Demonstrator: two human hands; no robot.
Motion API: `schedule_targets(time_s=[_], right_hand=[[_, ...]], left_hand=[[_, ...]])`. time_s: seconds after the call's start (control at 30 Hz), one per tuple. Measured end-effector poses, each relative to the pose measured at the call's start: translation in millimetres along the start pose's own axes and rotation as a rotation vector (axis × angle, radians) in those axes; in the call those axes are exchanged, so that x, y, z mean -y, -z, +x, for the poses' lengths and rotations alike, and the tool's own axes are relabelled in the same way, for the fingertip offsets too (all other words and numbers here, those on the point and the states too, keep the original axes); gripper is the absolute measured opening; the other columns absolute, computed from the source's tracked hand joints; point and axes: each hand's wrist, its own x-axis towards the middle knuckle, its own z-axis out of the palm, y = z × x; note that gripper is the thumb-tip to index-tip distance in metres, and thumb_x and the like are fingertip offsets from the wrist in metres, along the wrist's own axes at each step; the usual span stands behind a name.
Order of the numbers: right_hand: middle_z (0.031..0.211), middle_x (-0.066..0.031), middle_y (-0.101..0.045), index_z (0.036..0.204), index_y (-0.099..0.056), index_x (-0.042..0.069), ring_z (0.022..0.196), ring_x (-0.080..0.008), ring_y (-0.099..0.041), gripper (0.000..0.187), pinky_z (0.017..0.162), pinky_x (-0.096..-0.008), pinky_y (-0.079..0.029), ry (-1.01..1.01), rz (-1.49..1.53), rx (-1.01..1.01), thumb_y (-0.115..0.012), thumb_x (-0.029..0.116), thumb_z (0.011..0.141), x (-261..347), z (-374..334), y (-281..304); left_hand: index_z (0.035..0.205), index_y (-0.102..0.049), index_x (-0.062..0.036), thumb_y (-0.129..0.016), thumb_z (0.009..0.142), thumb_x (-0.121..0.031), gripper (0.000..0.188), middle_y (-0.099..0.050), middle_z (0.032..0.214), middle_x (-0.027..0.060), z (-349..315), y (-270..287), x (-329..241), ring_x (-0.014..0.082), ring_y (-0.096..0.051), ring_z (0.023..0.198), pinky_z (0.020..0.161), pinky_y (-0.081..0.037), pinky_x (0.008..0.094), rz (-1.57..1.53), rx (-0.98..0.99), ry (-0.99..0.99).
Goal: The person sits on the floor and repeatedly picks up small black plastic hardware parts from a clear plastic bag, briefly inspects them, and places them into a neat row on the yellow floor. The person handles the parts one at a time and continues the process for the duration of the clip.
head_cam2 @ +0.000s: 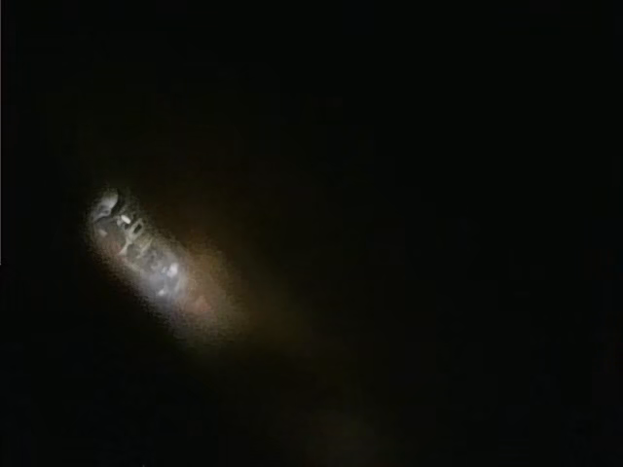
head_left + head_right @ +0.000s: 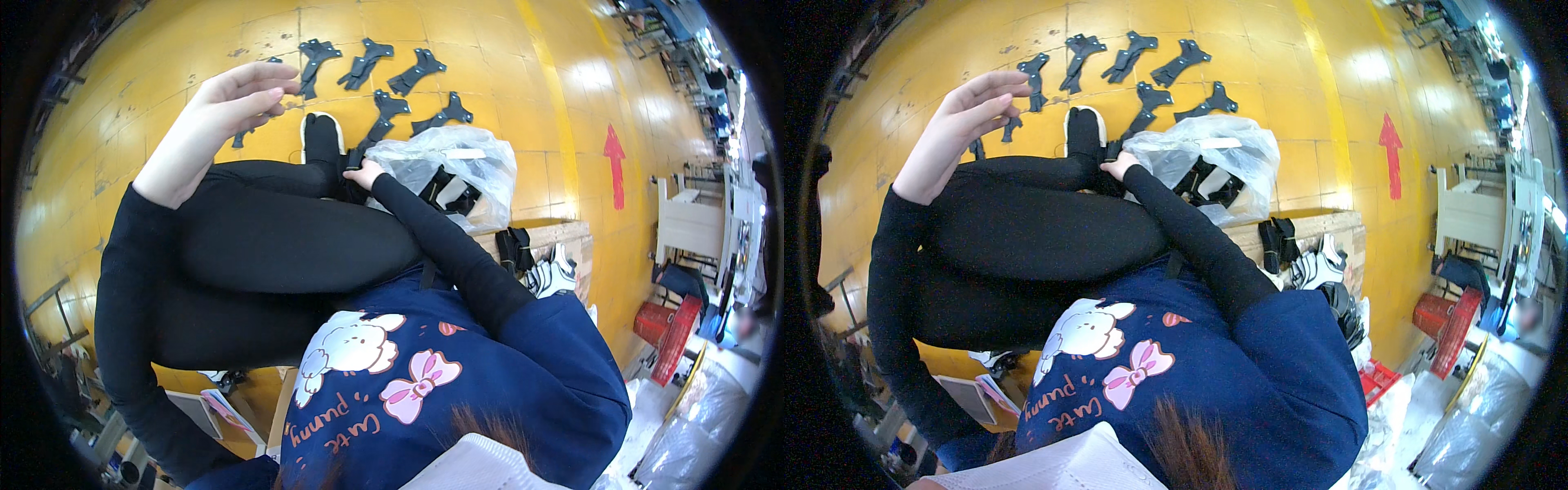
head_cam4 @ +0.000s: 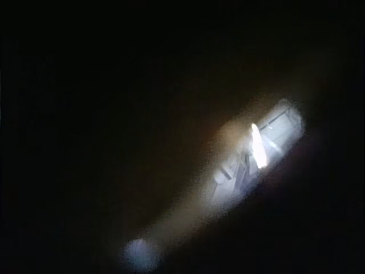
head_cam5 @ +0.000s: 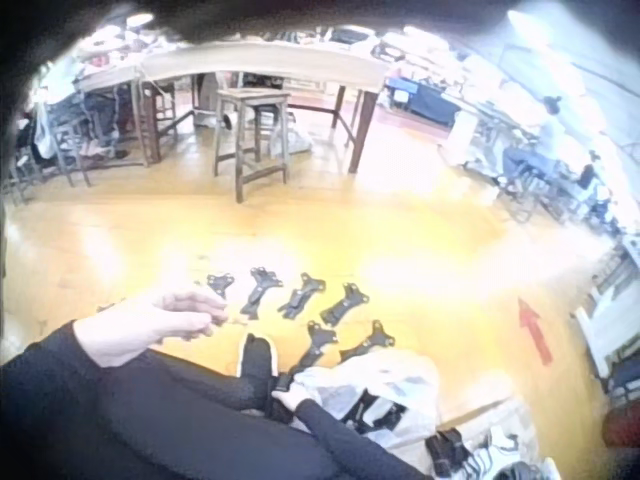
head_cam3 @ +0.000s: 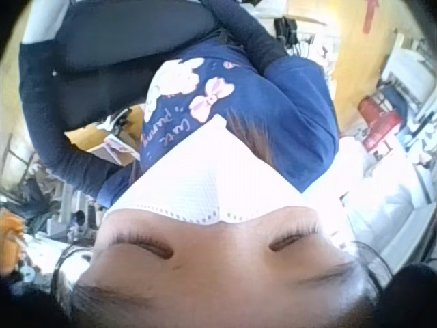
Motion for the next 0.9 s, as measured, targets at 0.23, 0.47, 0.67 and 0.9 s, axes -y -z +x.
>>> schedule_targets(time_s=[0.23,0.47,0.67,0.9], right_hand=[[0.099,-0.0237,-0.064,0.107,-0.062,0.0,0.099,-0.0322,-0.061,0.056,0.086,-0.0363,-0.047,0.161,-0.092,0.128,-0.062,0.047,0.076,-9.0,-53.7,30.8],[0.101,-0.0215,-0.062,0.094,-0.069,0.007,0.094,-0.0312,-0.061,0.027,0.085,-0.0364,-0.047,-0.122,-0.015,-0.358,-0.059,0.024,0.076,-147.2,-94.4,83.8],[0.124,-0.0173,-0.048,0.107,-0.063,0.01,0.111,-0.0357,-0.05,0.031,0.092,-0.0438,-0.044,-0.307,-0.465,-0.344,-0.053,0.009,0.078,-223.2,-113.7,76.2],[0.112,-0.0146,-0.058,0.096,-0.066,0.004,0.101,-0.0315,-0.06,0.021,0.084,-0.0419,-0.05,-0.446,-0.628,-0.24,-0.055,0.012,0.08,-191.9,-107.2,70.6]], left_hand=[[0.12,-0.054,-0.0029,-0.05,0.093,-0.018,0.031,-0.06,0.109,0.0033,-1.6,-6.7,-1.2,0.0083,-0.052,0.091,0.085,-0.04,0.0217,0.093,0.065,0.054],[0.119,-0.055,-0.005,-0.051,0.093,-0.02,0.031,-0.06,0.108,0.0027,-2.5,-7.2,-2.0,0.0083,-0.052,0.09,0.083,-0.039,0.0212,0.094,0.067,0.065],[0.118,-0.055,-0.0056,-0.051,0.093,-0.022,0.031,-0.06,0.107,0.0016,-1.4,-8.2,-3.6,0.0081,-0.052,0.09,0.081,-0.039,0.0212,0.122,0.069,0.084],[0.119,-0.055,-0.0047,-0.05,0.093,-0.022,0.031,-0.06,0.106,0.0017,-1.9,-9.5,-1.8,0.0086,-0.052,0.091,0.083,-0.039,0.0214,0.117,0.096,0.087]])
